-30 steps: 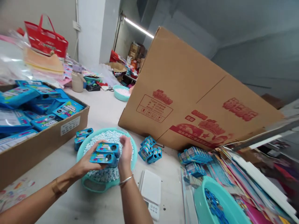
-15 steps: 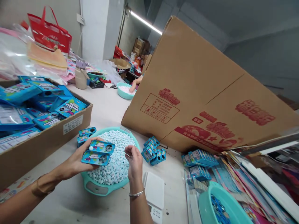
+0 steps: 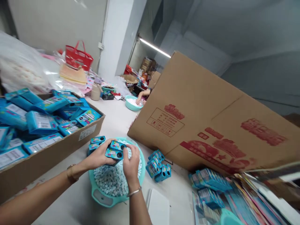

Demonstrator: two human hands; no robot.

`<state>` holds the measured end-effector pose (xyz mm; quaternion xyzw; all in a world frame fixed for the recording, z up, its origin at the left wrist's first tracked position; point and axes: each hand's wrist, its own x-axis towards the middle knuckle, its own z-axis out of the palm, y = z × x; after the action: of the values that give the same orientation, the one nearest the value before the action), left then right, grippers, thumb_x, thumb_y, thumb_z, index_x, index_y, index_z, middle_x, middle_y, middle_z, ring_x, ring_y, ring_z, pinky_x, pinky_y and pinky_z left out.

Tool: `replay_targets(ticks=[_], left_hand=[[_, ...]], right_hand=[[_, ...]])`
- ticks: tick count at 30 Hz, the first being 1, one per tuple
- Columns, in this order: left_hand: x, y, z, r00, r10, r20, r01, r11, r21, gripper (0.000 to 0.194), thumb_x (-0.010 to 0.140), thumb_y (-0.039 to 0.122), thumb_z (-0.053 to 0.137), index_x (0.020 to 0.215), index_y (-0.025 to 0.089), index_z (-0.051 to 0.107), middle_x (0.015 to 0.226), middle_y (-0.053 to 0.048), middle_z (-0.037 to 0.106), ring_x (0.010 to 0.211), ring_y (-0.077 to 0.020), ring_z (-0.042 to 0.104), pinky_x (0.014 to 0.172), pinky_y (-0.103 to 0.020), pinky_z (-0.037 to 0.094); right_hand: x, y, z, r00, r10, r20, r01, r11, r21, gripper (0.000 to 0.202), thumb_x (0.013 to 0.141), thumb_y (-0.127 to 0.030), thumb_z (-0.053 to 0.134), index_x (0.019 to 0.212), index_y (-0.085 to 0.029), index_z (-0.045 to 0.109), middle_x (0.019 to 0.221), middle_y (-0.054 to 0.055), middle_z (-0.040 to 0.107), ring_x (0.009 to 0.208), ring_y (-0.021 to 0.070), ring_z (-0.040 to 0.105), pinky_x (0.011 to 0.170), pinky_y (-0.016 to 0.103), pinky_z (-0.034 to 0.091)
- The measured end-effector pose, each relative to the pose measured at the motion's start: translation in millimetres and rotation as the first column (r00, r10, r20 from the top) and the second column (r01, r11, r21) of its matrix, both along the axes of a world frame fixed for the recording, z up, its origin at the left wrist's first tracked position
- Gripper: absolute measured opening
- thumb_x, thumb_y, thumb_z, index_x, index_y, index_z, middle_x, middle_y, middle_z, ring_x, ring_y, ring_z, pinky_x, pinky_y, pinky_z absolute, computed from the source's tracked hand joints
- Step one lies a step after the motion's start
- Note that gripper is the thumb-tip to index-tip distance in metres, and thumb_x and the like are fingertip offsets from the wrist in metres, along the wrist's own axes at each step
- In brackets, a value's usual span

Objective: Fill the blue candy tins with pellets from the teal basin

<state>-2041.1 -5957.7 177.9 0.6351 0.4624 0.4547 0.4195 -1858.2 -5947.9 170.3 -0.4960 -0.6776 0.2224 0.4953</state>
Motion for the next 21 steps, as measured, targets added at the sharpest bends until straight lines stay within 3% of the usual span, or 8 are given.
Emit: replay_targets(ticks=[3, 6, 10, 12, 14, 16, 18, 21], left_hand=[[-27.6, -25.8, 8.9, 0.977, 0.09, 0.191, -0.074, 0.993, -0.089, 0.086, 0.059, 0.021, 0.084, 0.135, 0.019, 0.043, 0.123, -0.009, 0.065, 0.109, -0.0285, 0.065, 0.099, -0.044, 0.052], [-57.6, -58.6, -0.4, 0.916, 0.25, 0.313, -0.227, 0.968, -0.106, 0.083, 0.061, 0.023, 0.084, 0.134, 0.022, 0.043, 0.127, -0.01, 0.065, 0.111, -0.0285, 0.067, 0.099, -0.042, 0.053], [-86.6, -87.1, -47.0, 0.775, 0.579, 0.254, -0.569, 0.813, -0.12, 0.072, 0.063, 0.028, 0.081, 0.128, 0.023, 0.047, 0.124, -0.011, 0.066, 0.111, -0.0317, 0.067, 0.103, -0.05, 0.051], [-95.7, -87.9, -78.5, 0.72, 0.655, 0.227, -0.65, 0.752, -0.11, 0.069, 0.062, 0.027, 0.077, 0.125, 0.022, 0.049, 0.123, -0.012, 0.067, 0.113, -0.0341, 0.066, 0.105, -0.055, 0.049], [-102.6, -80.9, -107.0, 0.718, 0.656, 0.234, -0.655, 0.75, -0.095, 0.067, 0.059, 0.022, 0.073, 0.122, 0.021, 0.051, 0.124, -0.014, 0.067, 0.116, -0.0348, 0.065, 0.107, -0.056, 0.047], [-108.6, -69.8, -126.2, 0.749, 0.617, 0.24, -0.616, 0.783, -0.089, 0.069, 0.057, 0.018, 0.071, 0.123, 0.02, 0.052, 0.126, -0.016, 0.067, 0.117, -0.0352, 0.065, 0.109, -0.055, 0.046], [-115.3, -58.8, -132.9, 0.8, 0.542, 0.257, -0.534, 0.839, -0.106, 0.073, 0.057, 0.02, 0.073, 0.126, 0.019, 0.052, 0.128, -0.018, 0.068, 0.117, -0.036, 0.066, 0.107, -0.053, 0.048], [-128.9, -48.5, -124.4, 0.876, 0.408, 0.258, -0.389, 0.913, -0.121, 0.077, 0.058, 0.021, 0.075, 0.132, 0.017, 0.054, 0.132, -0.017, 0.069, 0.119, -0.0366, 0.066, 0.104, -0.047, 0.052]], right_hand=[[8.6, 13.6, -2.9, 0.995, -0.04, -0.093, 0.029, 0.993, -0.112, 0.04, 0.094, -0.049, 0.055, 0.11, -0.015, 0.068, 0.112, 0.013, 0.069, 0.105, 0.0259, 0.065, 0.093, 0.041, 0.051], [-4.3, 28.4, 3.9, 0.996, 0.034, -0.079, -0.044, 0.992, -0.12, 0.043, 0.095, -0.052, 0.054, 0.113, -0.015, 0.066, 0.112, 0.013, 0.071, 0.104, 0.0251, 0.066, 0.093, 0.039, 0.051], [-68.0, 50.5, 28.2, 0.961, 0.252, 0.117, -0.25, 0.968, -0.027, 0.042, 0.097, -0.046, 0.054, 0.122, -0.015, 0.064, 0.114, 0.013, 0.071, 0.102, 0.0238, 0.067, 0.092, 0.038, 0.052], [-110.3, 67.7, 42.5, 0.912, 0.316, 0.261, -0.339, 0.94, 0.049, 0.044, 0.096, -0.04, 0.057, 0.131, -0.014, 0.06, 0.121, 0.015, 0.068, 0.11, 0.0249, 0.065, 0.099, 0.04, 0.05], [-151.6, 88.2, 56.8, 0.849, 0.329, 0.414, -0.396, 0.915, 0.084, 0.053, 0.094, -0.034, 0.06, 0.142, -0.014, 0.052, 0.131, 0.016, 0.063, 0.123, 0.0274, 0.059, 0.107, 0.043, 0.046], [-188.3, 108.3, 70.3, 0.756, 0.31, 0.576, -0.413, 0.909, 0.052, 0.064, 0.092, -0.032, 0.062, 0.152, -0.017, 0.044, 0.138, 0.018, 0.057, 0.129, 0.0306, 0.054, 0.108, 0.045, 0.045], [-219.2, 125.5, 82.0, 0.626, 0.284, 0.726, -0.41, 0.912, -0.003, 0.073, 0.091, -0.038, 0.064, 0.158, -0.024, 0.037, 0.142, 0.018, 0.053, 0.127, 0.0347, 0.055, 0.104, 0.048, 0.047], [-255.5, 145.9, 93.0, 0.421, 0.291, 0.859, -0.407, 0.907, -0.108, 0.081, 0.088, -0.054, 0.064, 0.16, -0.035, 0.031, 0.145, 0.018, 0.048, 0.122, 0.0397, 0.059, 0.098, 0.054, 0.05]])
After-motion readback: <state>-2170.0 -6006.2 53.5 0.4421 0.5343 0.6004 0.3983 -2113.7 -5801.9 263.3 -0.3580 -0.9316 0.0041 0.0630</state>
